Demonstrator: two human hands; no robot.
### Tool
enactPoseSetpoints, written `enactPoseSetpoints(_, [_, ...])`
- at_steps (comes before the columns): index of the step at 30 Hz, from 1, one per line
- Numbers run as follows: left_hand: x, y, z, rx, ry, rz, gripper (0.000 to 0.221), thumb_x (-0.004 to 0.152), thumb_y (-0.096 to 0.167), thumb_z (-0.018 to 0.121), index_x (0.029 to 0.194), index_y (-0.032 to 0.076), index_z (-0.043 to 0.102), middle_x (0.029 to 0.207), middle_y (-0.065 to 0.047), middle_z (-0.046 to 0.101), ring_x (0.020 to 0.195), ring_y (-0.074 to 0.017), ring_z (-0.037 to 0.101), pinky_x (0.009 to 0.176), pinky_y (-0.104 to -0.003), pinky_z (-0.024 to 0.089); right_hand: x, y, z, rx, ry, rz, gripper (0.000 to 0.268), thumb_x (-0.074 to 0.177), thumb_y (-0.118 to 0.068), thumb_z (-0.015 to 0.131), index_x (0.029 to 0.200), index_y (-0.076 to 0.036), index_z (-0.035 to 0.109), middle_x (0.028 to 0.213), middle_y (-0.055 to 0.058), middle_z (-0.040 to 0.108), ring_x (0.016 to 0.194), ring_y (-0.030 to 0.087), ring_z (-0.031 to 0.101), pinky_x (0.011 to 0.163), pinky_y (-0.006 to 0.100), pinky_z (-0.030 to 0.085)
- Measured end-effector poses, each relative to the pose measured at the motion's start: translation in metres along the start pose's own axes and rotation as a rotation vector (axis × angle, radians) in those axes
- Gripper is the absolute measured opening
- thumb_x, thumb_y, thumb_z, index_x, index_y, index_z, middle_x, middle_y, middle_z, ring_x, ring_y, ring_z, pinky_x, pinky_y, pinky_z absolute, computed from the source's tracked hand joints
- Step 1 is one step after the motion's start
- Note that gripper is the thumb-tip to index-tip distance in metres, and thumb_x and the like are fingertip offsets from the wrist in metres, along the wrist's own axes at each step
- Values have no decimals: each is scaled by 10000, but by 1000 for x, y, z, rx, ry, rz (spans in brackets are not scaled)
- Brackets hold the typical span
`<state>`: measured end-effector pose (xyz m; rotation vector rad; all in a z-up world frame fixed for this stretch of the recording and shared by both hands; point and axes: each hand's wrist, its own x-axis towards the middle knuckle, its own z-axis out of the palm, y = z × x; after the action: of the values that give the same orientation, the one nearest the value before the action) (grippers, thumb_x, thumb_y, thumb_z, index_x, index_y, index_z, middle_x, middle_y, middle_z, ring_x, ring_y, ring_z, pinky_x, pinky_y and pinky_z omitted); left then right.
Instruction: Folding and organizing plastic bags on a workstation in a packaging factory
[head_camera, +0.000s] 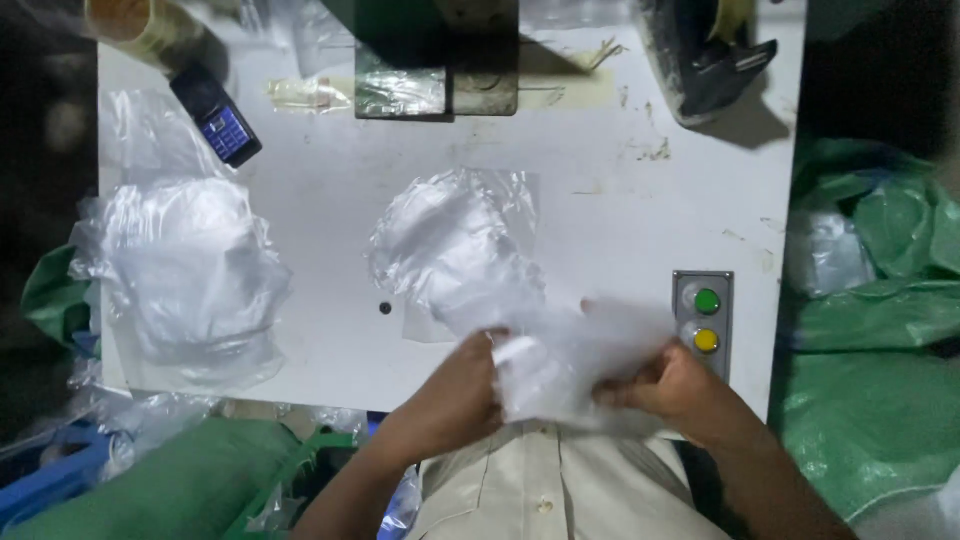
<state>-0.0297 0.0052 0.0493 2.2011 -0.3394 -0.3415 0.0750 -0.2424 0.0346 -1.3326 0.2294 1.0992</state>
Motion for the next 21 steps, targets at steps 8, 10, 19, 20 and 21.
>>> enactPoseSetpoints(8, [-24, 18, 12, -762, -120, -581, 480, 1041, 497, 481, 727, 138, 422, 709, 47, 402, 674, -106, 400, 599, -306, 307, -25, -11, 23, -867, -234, -175, 817, 809, -415, 737, 1525, -185, 418, 1456, 78, 607, 1321, 231, 608, 1099, 394, 470])
enactPoseSetpoints(10, [-20, 21, 19, -728, -113, -665, 666, 1043, 528, 531, 557, 170, 250, 533, 72, 194, 492, -70, 209, 469, -327, 133, -16, -2, 30, -993, -484, -58, 859, 810, -639, 716, 1535, -258, 454, 1559, 36, 545, 1397, 211, 546, 1128, 372, 384])
enactPoseSetpoints(19, [-5, 37, 10, -608, 559, -690, 937, 813, 562, 652, 1577, 140, 310, 1610, -144, 456, 1360, -385, 548, 945, -550, 569, -4, 7, 79, 0, 451, -241, 501, 854, -100, 694, 1345, -64, 595, 1256, 129, 720, 1097, 259, 705, 957, 399, 610])
enactPoseSetpoints(20, [0, 29, 21, -834, 610, -570, 499, 895, 405, 661, 1279, 110, 542, 1304, -76, 608, 1172, -253, 616, 912, -412, 556, -1, 10, 80, -171, 328, -278, 491, 865, -141, 698, 1335, -61, 577, 1239, 108, 704, 1122, 218, 678, 999, 354, 557])
enactPoseSetpoints(21, [5, 21, 31, -1056, 658, -438, 207, 976, 247, 665, 981, 71, 773, 997, -15, 761, 983, -125, 689, 879, -275, 549, 2, 13, 82, -339, 201, -317, 487, 876, -181, 701, 1325, -58, 558, 1223, 87, 687, 1148, 178, 651, 1041, 310, 505])
